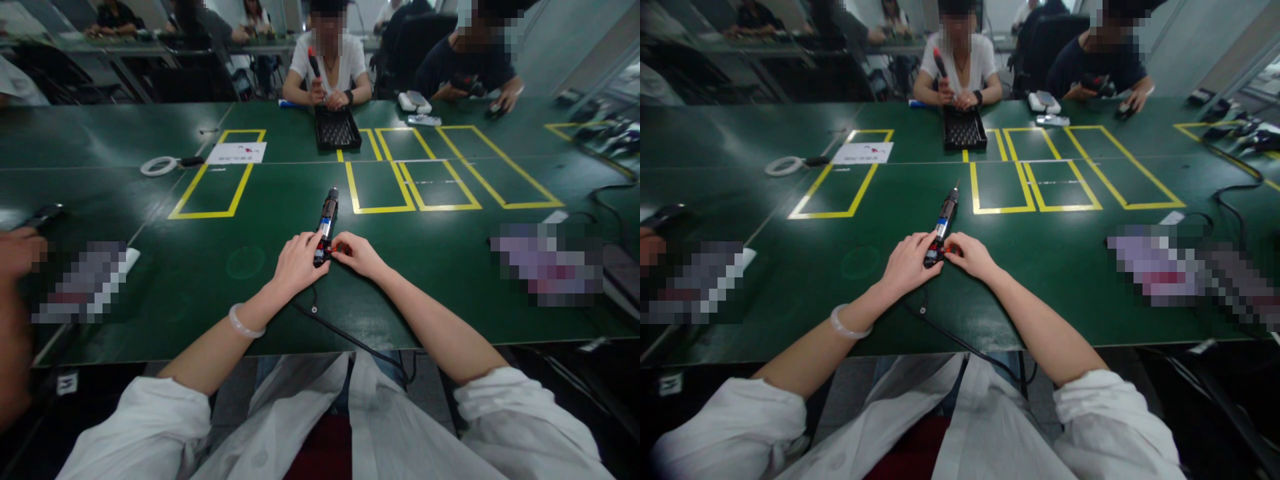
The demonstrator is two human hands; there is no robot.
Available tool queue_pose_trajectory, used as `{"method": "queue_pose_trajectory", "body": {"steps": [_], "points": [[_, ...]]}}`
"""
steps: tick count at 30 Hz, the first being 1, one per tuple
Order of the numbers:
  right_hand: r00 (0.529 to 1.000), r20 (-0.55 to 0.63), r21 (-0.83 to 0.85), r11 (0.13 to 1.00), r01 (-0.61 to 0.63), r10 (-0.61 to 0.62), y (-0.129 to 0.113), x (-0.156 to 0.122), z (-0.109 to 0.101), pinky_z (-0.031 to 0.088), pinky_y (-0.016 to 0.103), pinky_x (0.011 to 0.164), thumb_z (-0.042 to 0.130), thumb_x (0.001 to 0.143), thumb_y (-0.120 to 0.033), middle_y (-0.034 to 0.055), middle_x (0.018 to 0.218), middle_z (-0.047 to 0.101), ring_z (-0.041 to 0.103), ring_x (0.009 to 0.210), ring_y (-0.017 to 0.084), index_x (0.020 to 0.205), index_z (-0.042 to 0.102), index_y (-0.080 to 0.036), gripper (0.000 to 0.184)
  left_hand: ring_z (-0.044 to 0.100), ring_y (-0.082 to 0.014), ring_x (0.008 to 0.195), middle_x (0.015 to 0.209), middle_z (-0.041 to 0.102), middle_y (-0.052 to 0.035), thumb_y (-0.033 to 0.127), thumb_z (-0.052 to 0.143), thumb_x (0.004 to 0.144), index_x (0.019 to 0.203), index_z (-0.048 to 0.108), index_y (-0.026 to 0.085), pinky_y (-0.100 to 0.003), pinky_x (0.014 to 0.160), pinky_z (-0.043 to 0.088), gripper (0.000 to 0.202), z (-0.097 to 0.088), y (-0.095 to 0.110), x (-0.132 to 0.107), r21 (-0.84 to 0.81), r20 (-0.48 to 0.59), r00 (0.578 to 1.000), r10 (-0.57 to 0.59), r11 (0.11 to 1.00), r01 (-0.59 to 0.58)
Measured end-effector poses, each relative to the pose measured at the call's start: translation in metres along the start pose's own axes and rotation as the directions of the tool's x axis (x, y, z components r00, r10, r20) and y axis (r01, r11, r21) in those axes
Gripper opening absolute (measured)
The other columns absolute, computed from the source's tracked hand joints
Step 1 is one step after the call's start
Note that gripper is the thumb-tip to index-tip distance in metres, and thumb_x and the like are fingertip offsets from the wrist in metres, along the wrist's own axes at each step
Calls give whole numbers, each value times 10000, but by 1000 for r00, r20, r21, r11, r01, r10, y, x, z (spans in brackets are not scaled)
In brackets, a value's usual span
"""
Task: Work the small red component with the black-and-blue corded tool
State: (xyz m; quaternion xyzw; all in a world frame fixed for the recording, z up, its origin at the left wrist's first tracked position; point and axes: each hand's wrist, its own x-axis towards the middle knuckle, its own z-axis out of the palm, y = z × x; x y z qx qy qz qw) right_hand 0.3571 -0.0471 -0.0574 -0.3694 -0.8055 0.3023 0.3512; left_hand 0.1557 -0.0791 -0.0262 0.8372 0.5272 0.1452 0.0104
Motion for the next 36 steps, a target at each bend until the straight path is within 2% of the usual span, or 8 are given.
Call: {"method": "queue_pose_trajectory", "body": {"steps": [4,7,15,19,24,30,36], "points": [[1000,23,-3,1000,20,-20,-2,-1,-3,446,281,697,609,859,-174,27,916,588,541,704,141,944,617,-203,90,536,-345,1128,1292,559,-158,405,613,847,1459,451,162,-457,936,442,677,-1,0,0,-7,3,1000,4,1000,-4],[1000,10,-26,1000,17,-17,-2,-1,-5,450,283,709,595,879,-175,38,936,565,540,718,141,945,647,-196,86,538,-341,1127,1279,565,-155,400,616,847,1453,457,173,-454,953,433,666,-2,1,0,-5,-3,1000,3,1000,-3],[999,-43,-22,1000,15,-16,-3,1,3,446,281,693,577,884,-158,37,865,617,560,708,149,935,656,-184,97,555,-343,1141,1275,553,-157,408,612,860,1451,453,175,-466,1017,416,655,1,3,0,-7,-30,1000,-8,1000,8],[998,-57,-34,999,29,-30,-6,1,3,451,277,695,554,896,-165,43,875,638,568,710,147,939,663,-185,118,586,-326,1098,1257,545,-154,445,592,888,1474,432,168,-430,947,464,668,1,4,2,-26,-8,999,-42,999,42],[996,-66,-32,998,53,-55,-4,1,3,461,277,729,510,877,-102,53,924,672,590,767,154,965,666,-175,193,613,-277,1042,1243,543,-125,462,567,920,1474,441,218,-365,842,493,618,-1,9,6,-30,16,992,-127,991,127],[997,-59,-27,998,54,-56,-2,0,2,471,282,754,504,861,-82,54,945,678,597,795,160,971,666,-174,216,598,-285,1034,1188,569,-119,510,546,933,1475,454,251,-362,819,472,608,-3,14,10,50,13,986,-165,985,164],[997,-46,-14,998,56,-57,-2,-1,2,478,282,757,501,881,-107,56,985,675,601,815,160,1019,648,-180,215,567,-295,1055,1208,568,-128,495,576,912,1499,433,247,-369,839,451,653,-5,9,12,85,41,987,-157,985,153]]}}
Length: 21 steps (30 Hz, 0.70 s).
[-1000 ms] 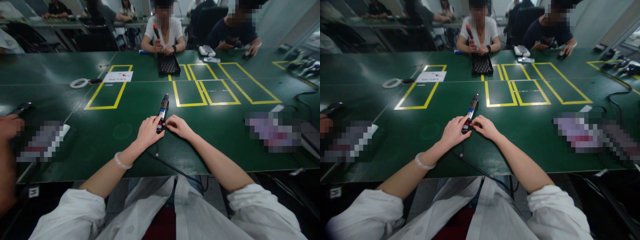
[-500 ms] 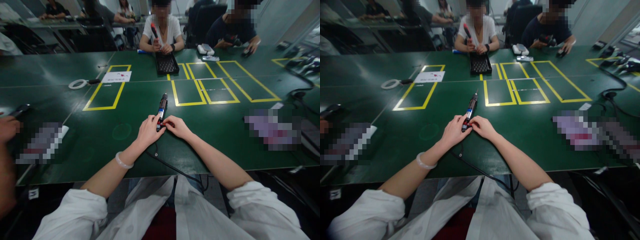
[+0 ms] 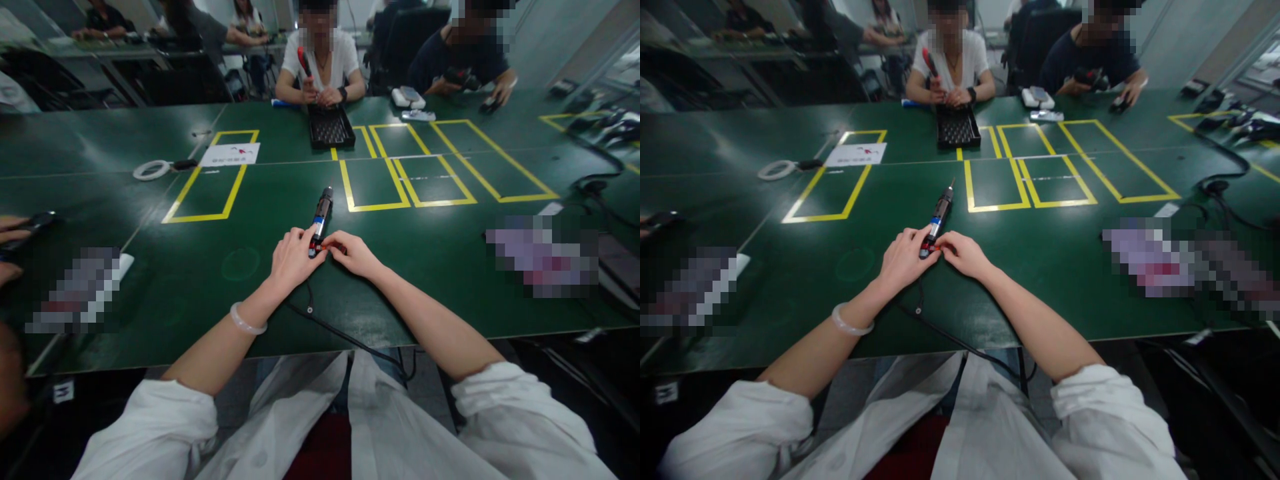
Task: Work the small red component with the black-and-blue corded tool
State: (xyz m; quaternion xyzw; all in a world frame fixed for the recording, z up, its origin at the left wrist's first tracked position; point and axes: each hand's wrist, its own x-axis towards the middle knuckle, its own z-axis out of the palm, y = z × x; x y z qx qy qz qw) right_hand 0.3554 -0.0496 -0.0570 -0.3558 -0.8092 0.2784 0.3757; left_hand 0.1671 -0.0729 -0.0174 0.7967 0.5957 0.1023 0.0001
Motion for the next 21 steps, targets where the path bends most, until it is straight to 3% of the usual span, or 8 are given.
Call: {"method": "queue_pose_trajectory", "body": {"steps": [5,11,16,21], "points": [[1000,-10,-7,1000,-28,27,2,-1,-3,467,272,715,508,892,-132,50,949,669,578,743,143,1024,648,-173,197,555,-301,1063,1211,569,-132,488,577,907,1498,439,246,-380,868,437,652,0,-11,1,7,6,1000,20,1000,-20],[999,-31,-9,999,-32,32,7,-1,-6,463,271,712,528,888,-137,46,923,672,583,749,146,1022,654,-165,187,557,-328,1085,1250,563,-145,547,514,920,1506,438,248,-404,886,440,662,-5,-35,2,42,36,998,-54,998,52],[999,-31,-5,999,-39,39,8,-1,-6,459,272,711,530,889,-141,45,913,678,580,740,145,1021,660,-165,187,555,-361,1107,1264,553,-167,603,426,931,1524,414,257,-440,904,441,687,-12,-70,5,75,55,983,-174,983,170],[999,-28,9,999,-46,46,8,-1,-7,455,279,711,528,892,-153,52,896,675,576,727,148,1018,662,-152,184,525,-400,1170,1312,525,-192,644,417,915,1540,397,260,-473,924,434,734,-20,-120,5,85,72,946,-317,947,311]]}}
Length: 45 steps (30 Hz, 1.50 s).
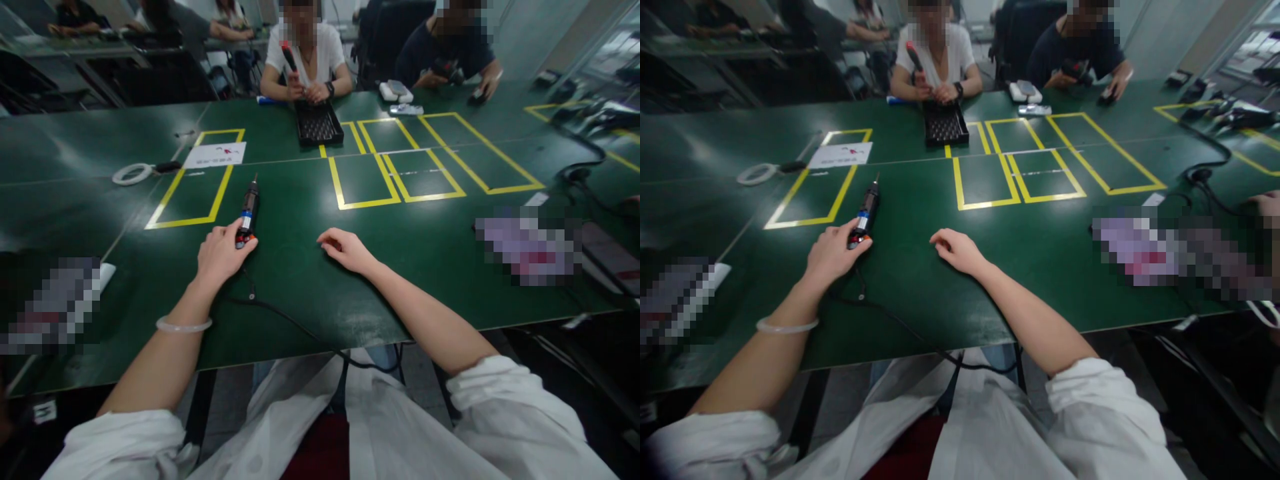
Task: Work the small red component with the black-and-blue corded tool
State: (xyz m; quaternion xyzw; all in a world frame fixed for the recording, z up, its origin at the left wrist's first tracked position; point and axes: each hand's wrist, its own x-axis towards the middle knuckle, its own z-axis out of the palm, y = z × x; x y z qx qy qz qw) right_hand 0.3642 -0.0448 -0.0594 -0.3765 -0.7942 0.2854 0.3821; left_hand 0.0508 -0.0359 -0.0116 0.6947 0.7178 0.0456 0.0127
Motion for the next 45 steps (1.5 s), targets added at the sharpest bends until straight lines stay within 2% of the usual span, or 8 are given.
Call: {"method": "queue_pose_trajectory", "body": {"steps": [4,10,16,23,29,37,42,45], "points": [[1000,1,-2,1000,-17,17,0,0,0,452,276,713,532,892,-167,46,901,676,571,729,146,1005,663,-164,173,511,-414,1206,1367,497,-205,665,392,919,1552,371,244,-504,945,429,760,-5,-42,10,1,21,992,-126,992,126],[999,-1,-3,999,-54,54,-1,0,2,446,270,707,542,896,-198,36,878,673,558,722,143,999,664,-174,162,470,-428,1254,1455,421,-226,697,354,912,1564,318,232,-528,976,403,802,-10,-99,19,32,21,946,-324,946,323],[999,-6,0,999,-46,46,-2,0,2,442,272,700,550,892,-200,36,875,679,551,704,141,993,669,-170,158,506,-405,1180,1421,467,-239,585,397,935,1494,391,153,-531,947,412,707,-11,-133,22,68,-29,917,-397,915,398],[999,3,-3,999,-46,46,-4,0,0,439,267,695,550,891,-196,37,878,680,544,694,135,974,677,-170,154,490,-391,1208,1402,492,-231,514,432,940,1423,431,104,-528,1002,363,633,-7,-129,18,69,-94,912,-399,911,406],[999,6,13,999,-34,34,-3,0,0,435,267,694,546,892,-191,31,834,655,532,675,131,975,682,-151,164,493,-376,1206,1378,519,-226,432,430,952,1393,464,82,-524,1033,331,564,0,-123,14,72,-201,918,-343,929,363],[999,8,0,999,-39,39,-4,0,0,433,265,690,546,890,-190,25,833,660,527,673,131,974,679,-168,159,539,-332,1088,1229,589,-187,426,579,855,1171,602,87,-447,951,391,464,-1,-122,15,80,-283,901,-329,928,364],[999,9,-5,999,-33,33,-4,0,-1,437,269,695,545,888,-191,30,842,664,535,675,133,965,681,-165,158,532,-304,1020,1148,613,-177,423,455,927,1159,610,51,-421,911,386,465,-2,-120,14,119,-306,897,-319,922,368],[999,15,-6,999,-39,39,-5,0,-1,440,271,697,544,890,-197,30,844,670,541,681,136,967,680,-171,158,531,-289,1016,1159,620,-161,410,441,936,1184,604,58,-409,918,382,460,-5,-118,14,59,-338,878,-340,923,381]]}}
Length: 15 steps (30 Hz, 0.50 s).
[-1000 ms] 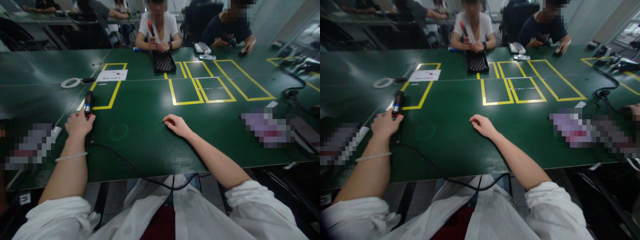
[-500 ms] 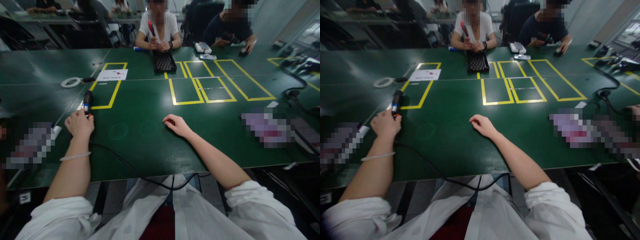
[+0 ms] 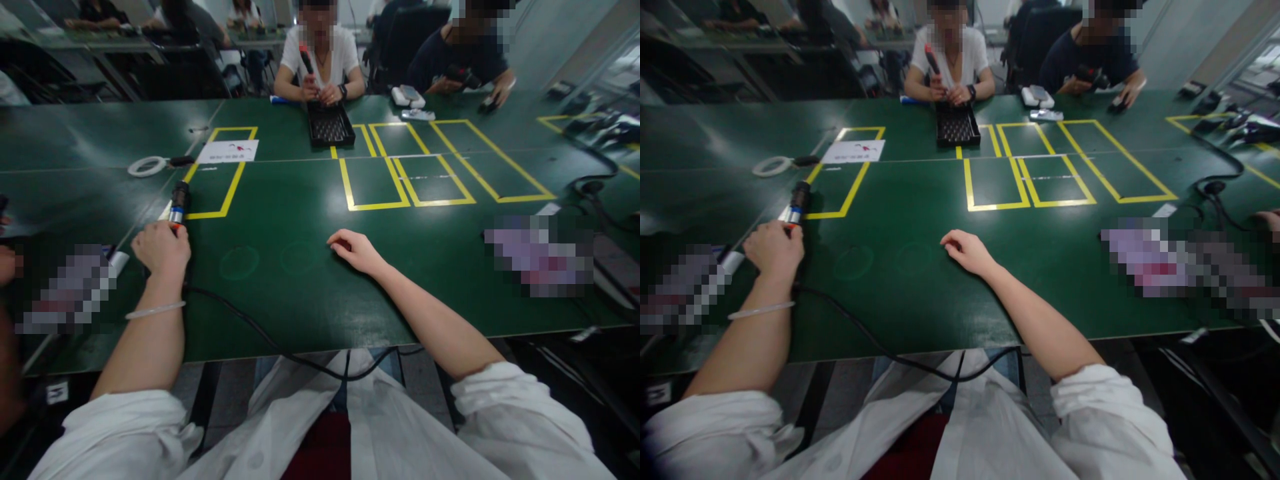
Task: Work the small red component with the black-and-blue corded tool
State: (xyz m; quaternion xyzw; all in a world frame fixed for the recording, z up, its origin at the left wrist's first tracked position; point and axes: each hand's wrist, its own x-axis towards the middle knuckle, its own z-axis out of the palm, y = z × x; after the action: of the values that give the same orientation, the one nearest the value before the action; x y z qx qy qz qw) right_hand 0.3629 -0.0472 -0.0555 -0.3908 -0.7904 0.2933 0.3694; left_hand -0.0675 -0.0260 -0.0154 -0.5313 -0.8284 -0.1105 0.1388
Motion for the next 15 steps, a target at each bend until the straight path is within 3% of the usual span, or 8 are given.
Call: {"method": "queue_pose_trajectory", "body": {"steps": [2,4,6,8,11,15], "points": [[1000,1,3,1000,-4,4,0,0,0,442,272,699,545,891,-201,31,849,676,546,687,137,972,679,-172,160,548,-273,1020,1169,632,-142,386,428,952,1217,592,80,-400,930,389,437,-4,6,-2,-104,-57,998,2,995,-8],[1000,1,10,1000,-8,7,0,0,0,442,271,699,547,890,-205,31,852,680,552,692,138,976,678,-171,161,581,-245,1009,1157,656,-125,374,422,969,1245,583,100,-377,937,411,421,-8,20,-7,-266,-83,994,69,960,-88],[1000,-1,24,1000,-12,12,0,0,0,443,270,697,548,888,-206,31,853,682,556,693,137,982,678,-167,165,621,-212,987,1114,685,-114,374,444,970,1242,590,105,-339,942,438,410,-14,43,-19,-477,-68,979,190,856,-199],[1000,-5,42,999,-18,19,0,0,0,445,269,693,551,886,-211,30,845,681,557,688,134,983,677,-162,166,651,-188,968,1064,700,-112,376,466,964,1234,599,97,-305,938,460,410,-21,74,-36,-681,-36,940,339,680,-271],[999,2,80,996,-44,44,2,0,0,451,268,685,564,887,-234,22,829,683,562,678,129,985,671,-164,162,651,-180,892,972,689,-98,402,465,964,1251,621,99,-297,863,492,446,-37,124,-66,-866,75,844,531,455,-209],[992,18,269,955,-127,127,3,1,-1,473,265,660,570,911,-335,18,815,685,596,671,126,1003,651,-168,208,591,-151,768,848,628,-54,397,483,960,1307,620,125,-292,773,482,462,-54,178,-97,-959,166,675,719,277,-59]]}}
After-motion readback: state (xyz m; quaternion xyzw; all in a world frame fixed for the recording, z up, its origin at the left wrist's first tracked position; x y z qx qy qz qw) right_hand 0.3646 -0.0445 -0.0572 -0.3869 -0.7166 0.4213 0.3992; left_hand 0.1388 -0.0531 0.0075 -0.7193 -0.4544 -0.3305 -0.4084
